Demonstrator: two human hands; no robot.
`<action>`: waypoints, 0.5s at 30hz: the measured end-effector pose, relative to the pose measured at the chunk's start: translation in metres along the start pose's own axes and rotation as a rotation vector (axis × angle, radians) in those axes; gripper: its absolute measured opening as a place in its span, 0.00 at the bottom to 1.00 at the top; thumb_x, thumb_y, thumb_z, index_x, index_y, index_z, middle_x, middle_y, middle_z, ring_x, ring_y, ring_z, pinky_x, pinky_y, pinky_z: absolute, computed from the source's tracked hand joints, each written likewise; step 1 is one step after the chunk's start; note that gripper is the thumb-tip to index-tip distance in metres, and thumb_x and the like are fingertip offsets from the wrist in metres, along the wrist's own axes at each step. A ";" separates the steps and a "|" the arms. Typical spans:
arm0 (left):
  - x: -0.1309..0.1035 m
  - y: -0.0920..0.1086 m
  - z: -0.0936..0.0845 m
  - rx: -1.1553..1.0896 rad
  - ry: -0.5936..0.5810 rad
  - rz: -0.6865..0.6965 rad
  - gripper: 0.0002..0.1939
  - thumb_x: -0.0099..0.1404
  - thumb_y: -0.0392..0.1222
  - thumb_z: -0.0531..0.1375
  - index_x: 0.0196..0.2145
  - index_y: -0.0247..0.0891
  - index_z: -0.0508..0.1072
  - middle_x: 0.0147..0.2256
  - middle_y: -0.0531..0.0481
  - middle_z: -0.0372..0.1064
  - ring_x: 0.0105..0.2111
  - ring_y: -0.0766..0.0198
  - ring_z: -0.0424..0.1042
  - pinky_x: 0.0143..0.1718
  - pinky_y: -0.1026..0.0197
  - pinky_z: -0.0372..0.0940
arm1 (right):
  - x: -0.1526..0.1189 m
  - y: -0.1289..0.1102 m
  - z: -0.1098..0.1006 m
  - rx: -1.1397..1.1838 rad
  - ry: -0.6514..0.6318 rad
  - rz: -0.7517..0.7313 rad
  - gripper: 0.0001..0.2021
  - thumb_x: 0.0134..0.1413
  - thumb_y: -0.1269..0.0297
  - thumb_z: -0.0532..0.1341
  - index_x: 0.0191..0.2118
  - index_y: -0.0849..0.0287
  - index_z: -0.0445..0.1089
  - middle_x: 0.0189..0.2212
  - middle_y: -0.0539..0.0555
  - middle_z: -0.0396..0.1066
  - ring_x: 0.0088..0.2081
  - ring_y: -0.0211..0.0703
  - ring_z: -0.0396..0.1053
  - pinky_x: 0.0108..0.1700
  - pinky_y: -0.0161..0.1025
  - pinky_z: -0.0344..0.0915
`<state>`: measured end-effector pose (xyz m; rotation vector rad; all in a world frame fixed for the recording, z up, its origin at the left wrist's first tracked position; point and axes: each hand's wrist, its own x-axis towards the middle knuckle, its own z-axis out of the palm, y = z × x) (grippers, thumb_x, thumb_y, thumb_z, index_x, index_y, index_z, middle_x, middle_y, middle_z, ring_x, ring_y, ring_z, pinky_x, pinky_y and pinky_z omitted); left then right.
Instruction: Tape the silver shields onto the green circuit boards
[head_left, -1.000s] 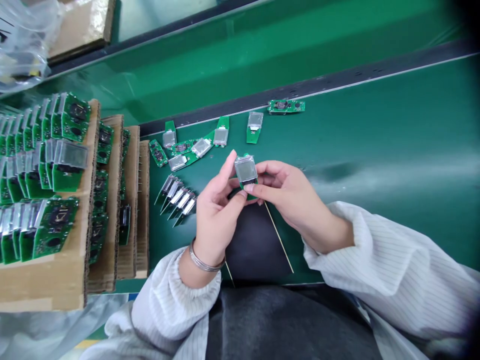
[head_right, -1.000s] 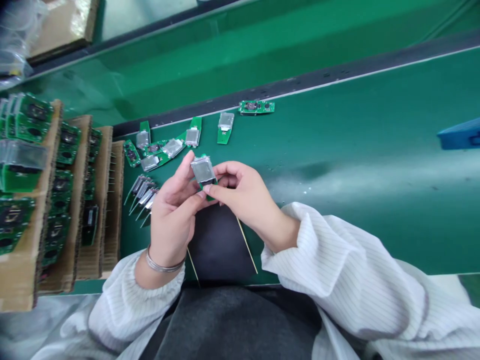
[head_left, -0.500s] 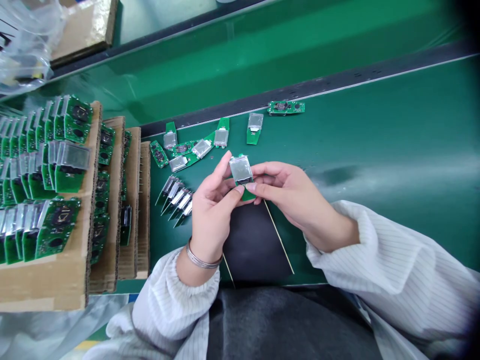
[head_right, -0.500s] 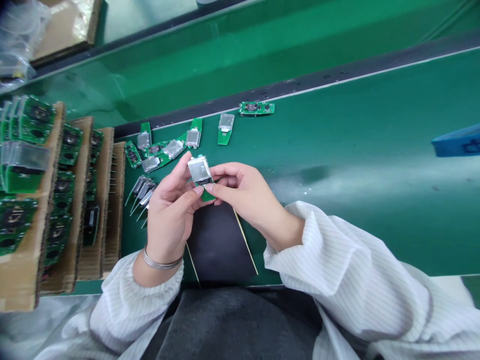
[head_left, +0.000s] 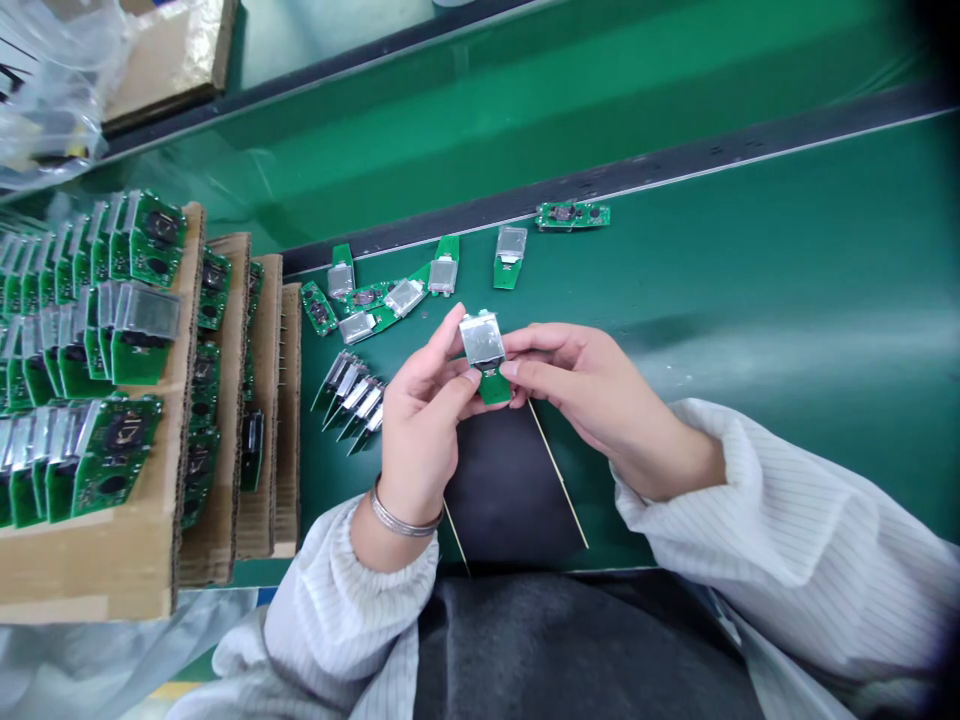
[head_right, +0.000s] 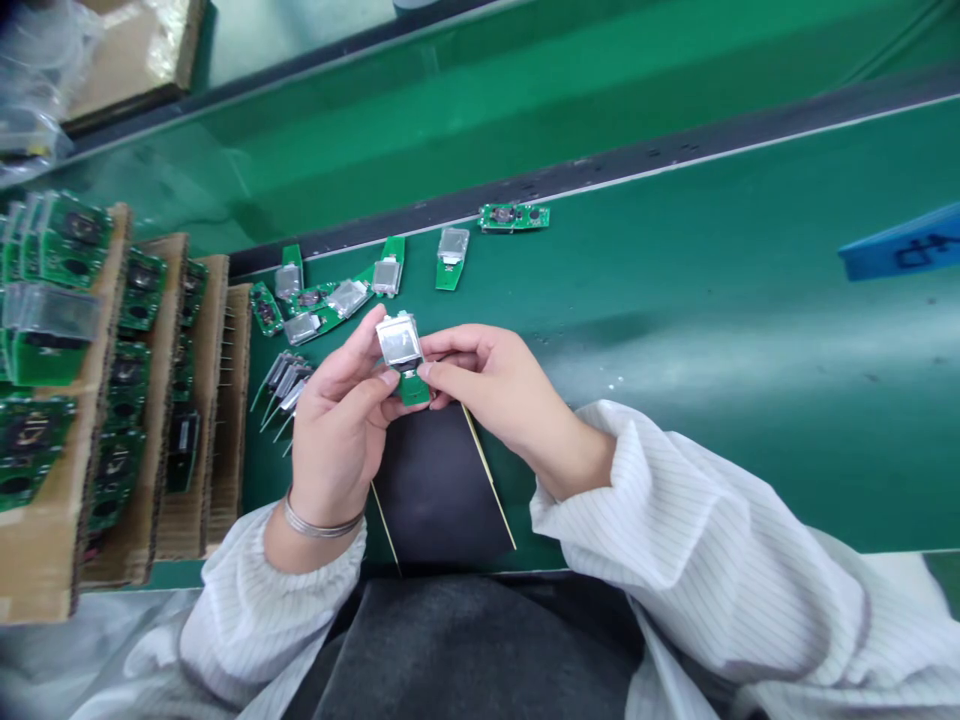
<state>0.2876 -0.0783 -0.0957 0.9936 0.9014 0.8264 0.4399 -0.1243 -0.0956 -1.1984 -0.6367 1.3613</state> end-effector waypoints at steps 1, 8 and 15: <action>0.000 0.000 0.000 0.005 0.001 -0.001 0.27 0.63 0.32 0.64 0.58 0.52 0.76 0.57 0.51 0.75 0.44 0.60 0.79 0.34 0.64 0.77 | 0.000 0.000 0.000 0.001 0.003 0.003 0.09 0.47 0.65 0.73 0.36 0.60 0.80 0.32 0.53 0.78 0.27 0.37 0.70 0.32 0.39 0.71; 0.001 0.001 0.001 -0.032 -0.031 -0.016 0.25 0.63 0.33 0.64 0.56 0.53 0.78 0.56 0.52 0.76 0.42 0.61 0.79 0.34 0.63 0.78 | -0.001 -0.001 0.000 0.103 0.009 0.042 0.08 0.45 0.67 0.73 0.34 0.59 0.78 0.30 0.49 0.76 0.25 0.35 0.70 0.30 0.37 0.71; 0.001 0.002 0.003 -0.033 -0.009 -0.051 0.26 0.62 0.33 0.64 0.57 0.50 0.77 0.55 0.51 0.77 0.42 0.61 0.79 0.35 0.63 0.78 | 0.000 -0.003 0.001 0.073 0.005 0.056 0.09 0.44 0.65 0.74 0.34 0.59 0.78 0.32 0.51 0.77 0.28 0.36 0.71 0.30 0.35 0.71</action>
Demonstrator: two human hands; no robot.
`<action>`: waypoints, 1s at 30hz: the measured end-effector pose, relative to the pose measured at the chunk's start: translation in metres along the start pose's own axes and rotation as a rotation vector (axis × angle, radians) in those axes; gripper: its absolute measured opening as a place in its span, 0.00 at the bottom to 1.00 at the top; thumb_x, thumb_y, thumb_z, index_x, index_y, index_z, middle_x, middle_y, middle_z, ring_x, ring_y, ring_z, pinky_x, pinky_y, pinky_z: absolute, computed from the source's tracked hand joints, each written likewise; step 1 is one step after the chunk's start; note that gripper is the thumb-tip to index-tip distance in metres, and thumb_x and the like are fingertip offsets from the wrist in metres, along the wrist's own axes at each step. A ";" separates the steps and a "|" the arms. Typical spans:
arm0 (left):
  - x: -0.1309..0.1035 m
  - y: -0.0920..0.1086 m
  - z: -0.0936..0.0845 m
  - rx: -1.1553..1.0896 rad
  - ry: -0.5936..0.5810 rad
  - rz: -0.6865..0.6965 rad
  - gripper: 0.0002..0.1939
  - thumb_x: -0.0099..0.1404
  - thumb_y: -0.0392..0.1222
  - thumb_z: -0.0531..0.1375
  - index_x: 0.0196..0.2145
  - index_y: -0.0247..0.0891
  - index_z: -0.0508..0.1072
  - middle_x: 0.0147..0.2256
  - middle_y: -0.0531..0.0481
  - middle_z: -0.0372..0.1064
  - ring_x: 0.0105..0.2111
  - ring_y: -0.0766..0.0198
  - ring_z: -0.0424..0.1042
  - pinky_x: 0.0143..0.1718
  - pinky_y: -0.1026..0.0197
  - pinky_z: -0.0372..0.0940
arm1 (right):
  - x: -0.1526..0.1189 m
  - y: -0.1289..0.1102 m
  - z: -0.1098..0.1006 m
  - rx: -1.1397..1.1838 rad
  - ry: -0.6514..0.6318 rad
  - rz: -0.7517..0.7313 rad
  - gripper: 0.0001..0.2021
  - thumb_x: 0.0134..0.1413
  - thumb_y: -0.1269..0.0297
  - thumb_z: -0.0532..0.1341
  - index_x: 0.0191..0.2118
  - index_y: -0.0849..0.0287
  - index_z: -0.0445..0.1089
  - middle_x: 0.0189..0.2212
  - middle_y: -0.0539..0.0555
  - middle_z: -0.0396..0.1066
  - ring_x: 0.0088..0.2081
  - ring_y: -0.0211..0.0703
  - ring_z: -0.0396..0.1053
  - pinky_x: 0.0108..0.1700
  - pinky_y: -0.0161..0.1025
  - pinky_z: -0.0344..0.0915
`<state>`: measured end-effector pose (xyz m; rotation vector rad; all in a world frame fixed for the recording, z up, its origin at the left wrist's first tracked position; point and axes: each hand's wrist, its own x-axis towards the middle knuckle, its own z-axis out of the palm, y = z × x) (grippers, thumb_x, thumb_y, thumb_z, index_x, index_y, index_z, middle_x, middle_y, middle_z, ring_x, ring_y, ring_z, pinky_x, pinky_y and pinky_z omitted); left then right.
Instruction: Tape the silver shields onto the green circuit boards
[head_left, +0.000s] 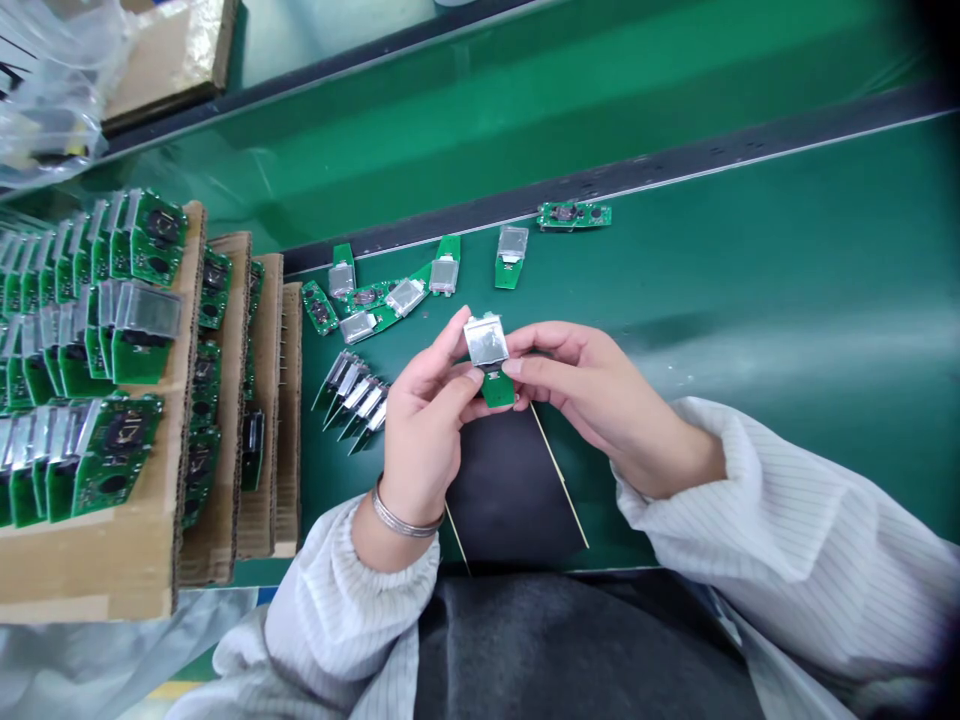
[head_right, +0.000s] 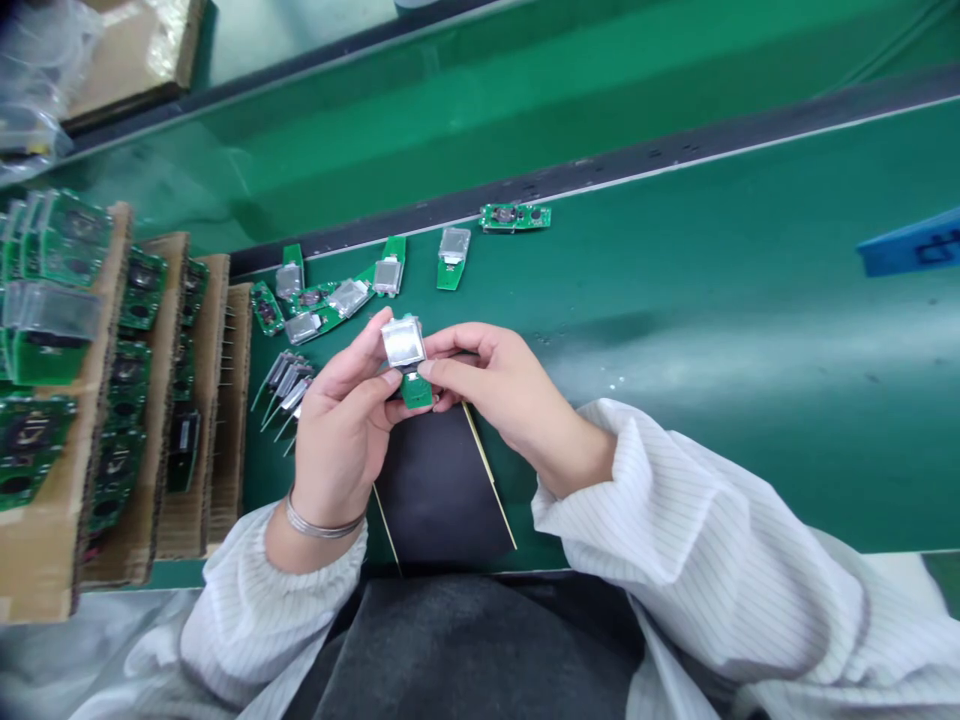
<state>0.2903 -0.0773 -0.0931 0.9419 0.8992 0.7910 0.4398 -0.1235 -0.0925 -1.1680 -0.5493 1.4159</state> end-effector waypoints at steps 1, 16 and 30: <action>0.000 0.000 0.000 -0.005 -0.003 0.002 0.26 0.62 0.32 0.65 0.56 0.50 0.78 0.54 0.51 0.77 0.42 0.61 0.79 0.34 0.63 0.77 | 0.000 0.000 0.001 -0.016 0.006 0.001 0.10 0.43 0.65 0.74 0.34 0.60 0.78 0.32 0.52 0.77 0.29 0.37 0.71 0.30 0.35 0.71; 0.003 -0.001 0.000 -0.084 0.014 -0.086 0.25 0.60 0.33 0.65 0.54 0.48 0.79 0.52 0.51 0.79 0.41 0.61 0.79 0.35 0.62 0.77 | 0.001 0.004 -0.001 -0.002 0.013 0.013 0.14 0.41 0.61 0.77 0.34 0.61 0.79 0.30 0.53 0.78 0.27 0.38 0.73 0.30 0.38 0.73; 0.008 0.003 -0.003 -0.190 -0.017 -0.195 0.23 0.58 0.31 0.63 0.52 0.43 0.79 0.50 0.49 0.80 0.40 0.62 0.80 0.34 0.66 0.75 | 0.001 -0.004 0.001 0.046 0.023 0.057 0.07 0.43 0.68 0.73 0.31 0.61 0.78 0.23 0.51 0.76 0.24 0.38 0.74 0.29 0.35 0.73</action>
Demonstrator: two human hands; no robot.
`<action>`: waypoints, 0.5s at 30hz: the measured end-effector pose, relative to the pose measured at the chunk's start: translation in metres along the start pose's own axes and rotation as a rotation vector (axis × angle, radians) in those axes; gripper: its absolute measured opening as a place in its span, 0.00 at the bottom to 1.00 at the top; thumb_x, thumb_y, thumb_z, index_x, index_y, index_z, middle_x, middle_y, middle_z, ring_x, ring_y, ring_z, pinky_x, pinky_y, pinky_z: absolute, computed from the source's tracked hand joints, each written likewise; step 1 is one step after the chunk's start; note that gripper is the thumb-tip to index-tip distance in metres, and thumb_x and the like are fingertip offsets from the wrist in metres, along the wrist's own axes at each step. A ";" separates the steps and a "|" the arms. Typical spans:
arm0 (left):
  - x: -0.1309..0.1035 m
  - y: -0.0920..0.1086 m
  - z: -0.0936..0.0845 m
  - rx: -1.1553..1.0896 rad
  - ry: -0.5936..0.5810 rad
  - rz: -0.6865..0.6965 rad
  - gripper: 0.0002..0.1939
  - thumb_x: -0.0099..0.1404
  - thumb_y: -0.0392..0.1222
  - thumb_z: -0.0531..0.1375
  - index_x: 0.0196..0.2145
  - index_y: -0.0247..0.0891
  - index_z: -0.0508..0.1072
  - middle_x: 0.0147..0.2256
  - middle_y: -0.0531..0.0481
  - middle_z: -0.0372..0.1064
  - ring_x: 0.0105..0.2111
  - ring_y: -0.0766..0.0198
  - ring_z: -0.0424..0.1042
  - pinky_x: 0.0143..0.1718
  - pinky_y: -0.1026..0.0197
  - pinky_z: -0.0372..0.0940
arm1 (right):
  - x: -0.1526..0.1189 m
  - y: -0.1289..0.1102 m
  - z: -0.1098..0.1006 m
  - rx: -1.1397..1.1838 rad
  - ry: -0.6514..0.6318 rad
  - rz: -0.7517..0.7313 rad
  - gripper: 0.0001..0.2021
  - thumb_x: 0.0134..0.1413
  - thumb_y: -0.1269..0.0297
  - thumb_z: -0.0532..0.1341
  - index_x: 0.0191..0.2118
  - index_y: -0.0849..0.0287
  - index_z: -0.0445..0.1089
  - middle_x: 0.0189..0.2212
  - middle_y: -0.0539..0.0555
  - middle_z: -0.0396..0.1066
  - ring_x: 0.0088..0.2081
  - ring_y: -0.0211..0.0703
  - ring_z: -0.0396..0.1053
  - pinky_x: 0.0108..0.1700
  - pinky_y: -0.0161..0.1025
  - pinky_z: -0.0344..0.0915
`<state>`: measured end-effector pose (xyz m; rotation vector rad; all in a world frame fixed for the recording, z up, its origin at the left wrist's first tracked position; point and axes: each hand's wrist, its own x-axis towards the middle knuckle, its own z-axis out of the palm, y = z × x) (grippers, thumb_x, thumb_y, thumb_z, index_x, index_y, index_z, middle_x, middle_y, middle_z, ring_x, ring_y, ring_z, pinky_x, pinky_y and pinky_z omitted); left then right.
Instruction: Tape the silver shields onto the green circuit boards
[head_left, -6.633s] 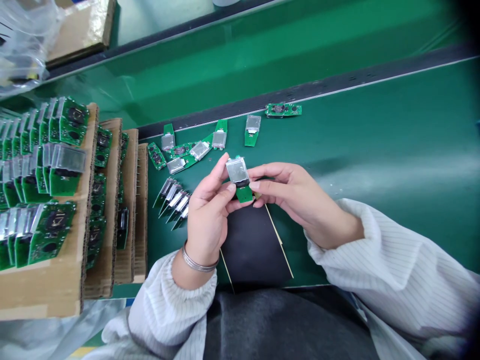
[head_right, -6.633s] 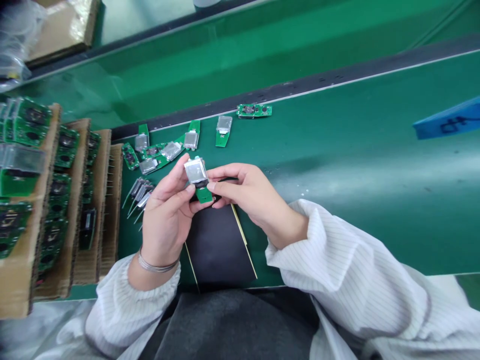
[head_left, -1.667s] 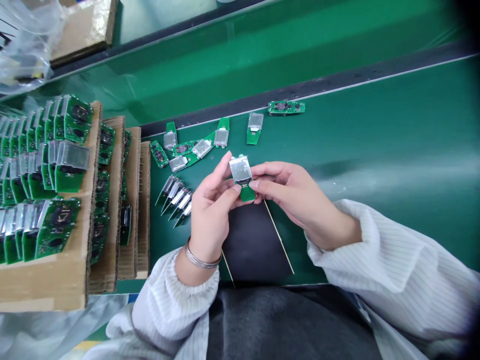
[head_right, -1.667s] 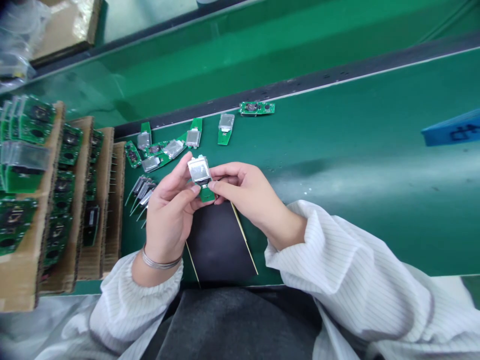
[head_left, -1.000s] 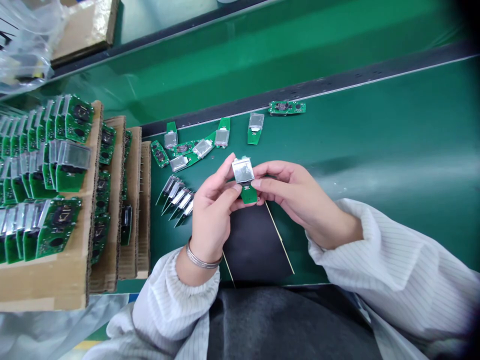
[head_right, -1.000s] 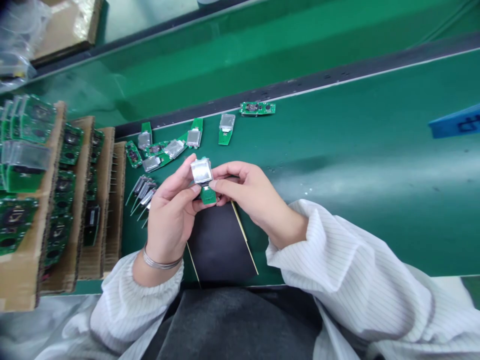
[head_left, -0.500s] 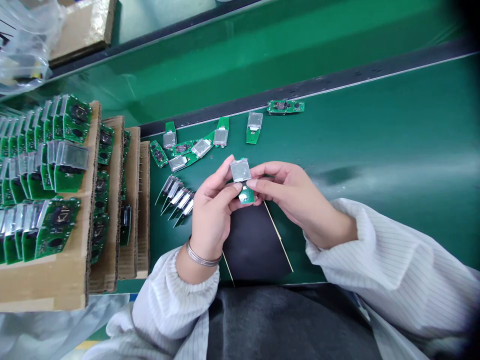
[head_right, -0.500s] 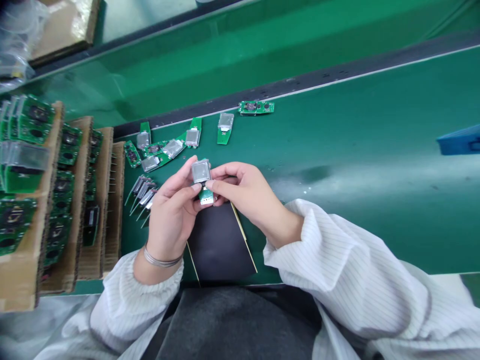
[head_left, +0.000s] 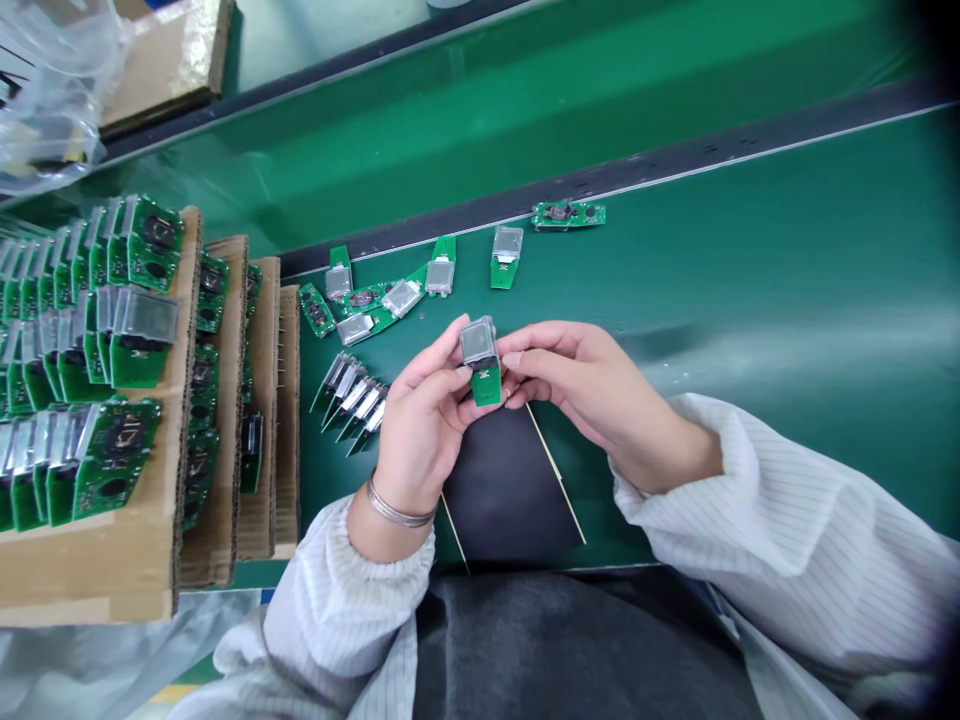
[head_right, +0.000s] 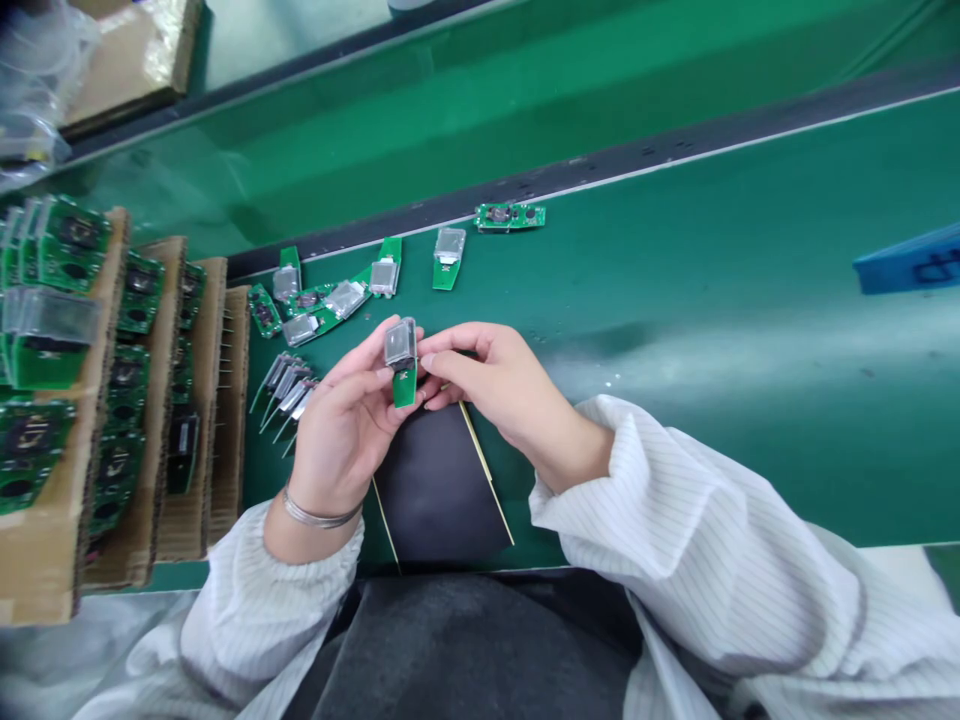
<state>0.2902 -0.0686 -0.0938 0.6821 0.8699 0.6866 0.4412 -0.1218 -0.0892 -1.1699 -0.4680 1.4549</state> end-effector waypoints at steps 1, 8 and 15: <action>0.001 0.001 -0.001 -0.006 -0.010 -0.004 0.23 0.58 0.31 0.63 0.52 0.43 0.79 0.50 0.49 0.80 0.40 0.62 0.80 0.34 0.66 0.75 | 0.000 -0.001 0.000 0.003 0.000 0.002 0.07 0.43 0.68 0.74 0.31 0.61 0.78 0.22 0.51 0.75 0.24 0.38 0.74 0.29 0.35 0.73; 0.000 0.000 0.001 0.026 0.008 0.014 0.25 0.58 0.31 0.64 0.53 0.43 0.78 0.52 0.49 0.79 0.41 0.62 0.79 0.35 0.66 0.75 | 0.000 -0.001 -0.001 -0.035 0.002 0.010 0.09 0.42 0.69 0.74 0.32 0.62 0.78 0.24 0.50 0.76 0.24 0.36 0.73 0.27 0.32 0.73; -0.004 -0.003 0.004 0.128 0.064 0.117 0.25 0.58 0.33 0.66 0.53 0.48 0.80 0.53 0.52 0.78 0.41 0.62 0.79 0.35 0.63 0.77 | 0.001 0.001 -0.002 -0.042 -0.019 -0.027 0.07 0.43 0.70 0.72 0.31 0.62 0.77 0.27 0.51 0.76 0.24 0.34 0.72 0.27 0.32 0.72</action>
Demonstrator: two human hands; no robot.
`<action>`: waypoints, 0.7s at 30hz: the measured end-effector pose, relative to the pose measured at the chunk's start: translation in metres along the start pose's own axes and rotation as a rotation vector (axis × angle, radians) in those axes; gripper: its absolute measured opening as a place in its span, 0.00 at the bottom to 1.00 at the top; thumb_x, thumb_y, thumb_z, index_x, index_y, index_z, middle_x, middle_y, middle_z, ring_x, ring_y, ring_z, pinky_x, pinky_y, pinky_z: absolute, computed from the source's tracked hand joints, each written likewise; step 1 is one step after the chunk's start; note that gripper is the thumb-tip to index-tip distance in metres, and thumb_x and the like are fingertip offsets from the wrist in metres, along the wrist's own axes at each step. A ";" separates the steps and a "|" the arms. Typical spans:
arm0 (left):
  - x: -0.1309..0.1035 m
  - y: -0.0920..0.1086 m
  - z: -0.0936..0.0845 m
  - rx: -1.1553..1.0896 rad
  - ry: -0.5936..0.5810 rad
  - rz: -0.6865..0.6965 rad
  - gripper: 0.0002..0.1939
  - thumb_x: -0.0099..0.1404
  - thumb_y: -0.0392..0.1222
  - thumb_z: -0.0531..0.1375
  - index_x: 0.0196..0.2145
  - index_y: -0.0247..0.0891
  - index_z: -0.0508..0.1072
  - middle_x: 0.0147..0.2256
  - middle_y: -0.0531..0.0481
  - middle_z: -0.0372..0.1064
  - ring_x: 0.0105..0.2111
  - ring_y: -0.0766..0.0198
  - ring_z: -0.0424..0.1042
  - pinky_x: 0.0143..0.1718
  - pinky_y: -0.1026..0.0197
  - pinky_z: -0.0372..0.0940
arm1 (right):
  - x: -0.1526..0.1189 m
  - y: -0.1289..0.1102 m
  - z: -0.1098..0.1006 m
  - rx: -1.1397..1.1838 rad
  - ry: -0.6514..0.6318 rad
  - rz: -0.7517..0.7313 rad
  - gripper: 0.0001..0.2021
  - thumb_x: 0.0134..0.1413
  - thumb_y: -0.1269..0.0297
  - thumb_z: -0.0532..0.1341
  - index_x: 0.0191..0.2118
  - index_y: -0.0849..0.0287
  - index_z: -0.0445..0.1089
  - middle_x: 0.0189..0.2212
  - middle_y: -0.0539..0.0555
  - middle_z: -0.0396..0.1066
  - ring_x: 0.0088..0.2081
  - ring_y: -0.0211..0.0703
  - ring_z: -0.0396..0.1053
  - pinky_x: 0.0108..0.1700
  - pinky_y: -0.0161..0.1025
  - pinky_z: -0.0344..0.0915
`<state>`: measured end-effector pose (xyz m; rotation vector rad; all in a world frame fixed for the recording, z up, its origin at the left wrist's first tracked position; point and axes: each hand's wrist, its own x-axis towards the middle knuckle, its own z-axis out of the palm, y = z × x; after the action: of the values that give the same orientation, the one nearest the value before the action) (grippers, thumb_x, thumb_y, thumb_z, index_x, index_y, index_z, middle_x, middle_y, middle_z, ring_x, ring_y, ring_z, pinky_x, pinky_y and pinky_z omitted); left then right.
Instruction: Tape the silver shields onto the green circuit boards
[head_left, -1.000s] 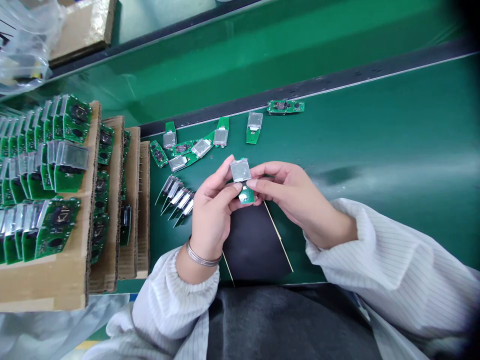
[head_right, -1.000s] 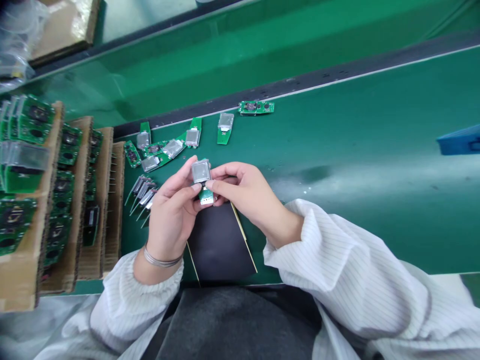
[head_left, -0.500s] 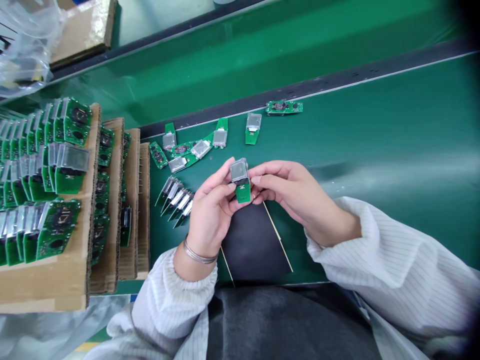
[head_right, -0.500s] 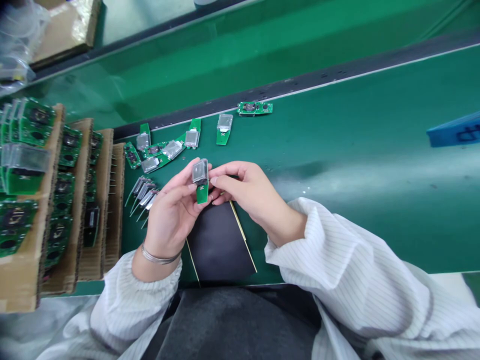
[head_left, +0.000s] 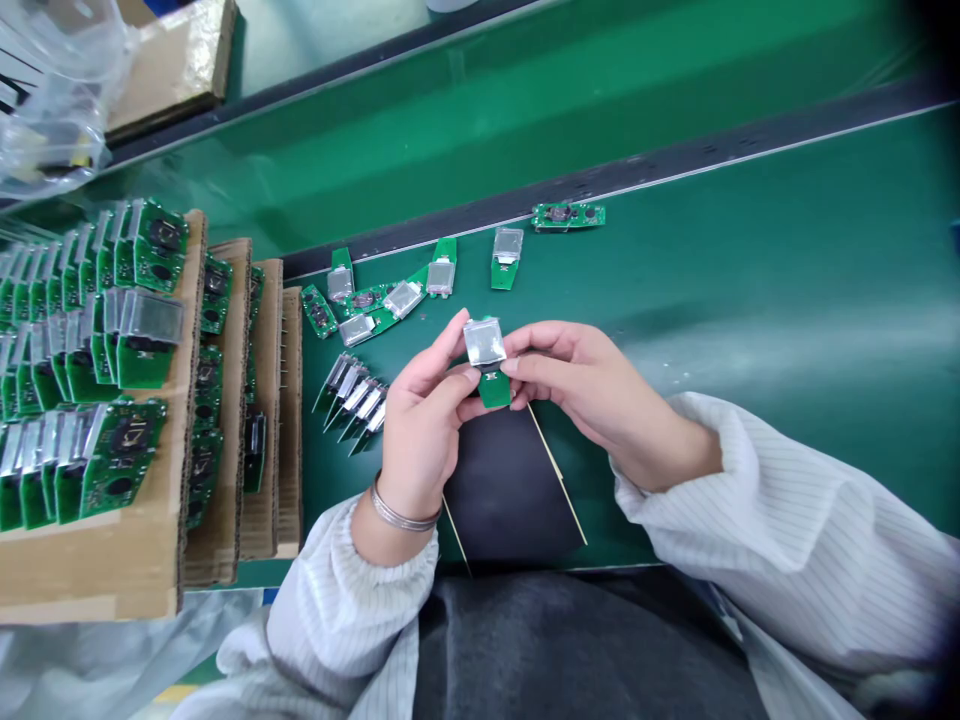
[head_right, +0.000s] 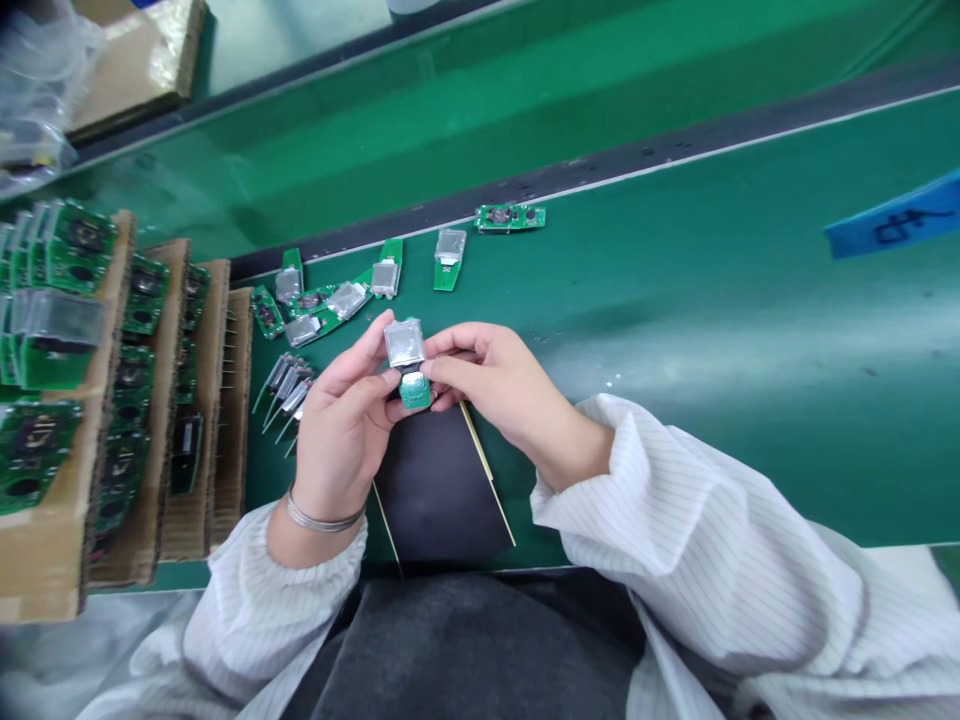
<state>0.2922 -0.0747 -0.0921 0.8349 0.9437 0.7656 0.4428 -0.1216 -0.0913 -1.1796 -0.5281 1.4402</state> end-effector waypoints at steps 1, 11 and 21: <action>0.000 0.000 0.000 0.002 0.003 0.008 0.25 0.58 0.33 0.66 0.53 0.48 0.80 0.52 0.52 0.78 0.41 0.62 0.78 0.35 0.63 0.77 | 0.000 0.000 0.000 -0.006 0.001 -0.004 0.07 0.42 0.70 0.72 0.31 0.62 0.77 0.27 0.51 0.77 0.24 0.34 0.72 0.28 0.32 0.72; 0.003 -0.002 -0.002 -0.040 -0.005 0.007 0.24 0.56 0.32 0.67 0.50 0.47 0.81 0.49 0.52 0.80 0.41 0.62 0.79 0.37 0.61 0.78 | 0.003 0.001 0.000 -0.088 0.042 -0.026 0.08 0.38 0.70 0.72 0.29 0.62 0.77 0.26 0.51 0.77 0.22 0.34 0.72 0.27 0.32 0.72; 0.002 0.002 -0.003 -0.049 -0.050 0.064 0.23 0.58 0.34 0.63 0.51 0.46 0.81 0.50 0.49 0.80 0.45 0.55 0.79 0.42 0.53 0.78 | 0.001 -0.003 0.000 -0.167 0.022 -0.141 0.06 0.41 0.70 0.69 0.31 0.60 0.79 0.30 0.50 0.75 0.26 0.35 0.73 0.30 0.33 0.73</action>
<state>0.2894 -0.0711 -0.0919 0.8412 0.8544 0.8164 0.4442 -0.1202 -0.0889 -1.2619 -0.7127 1.2809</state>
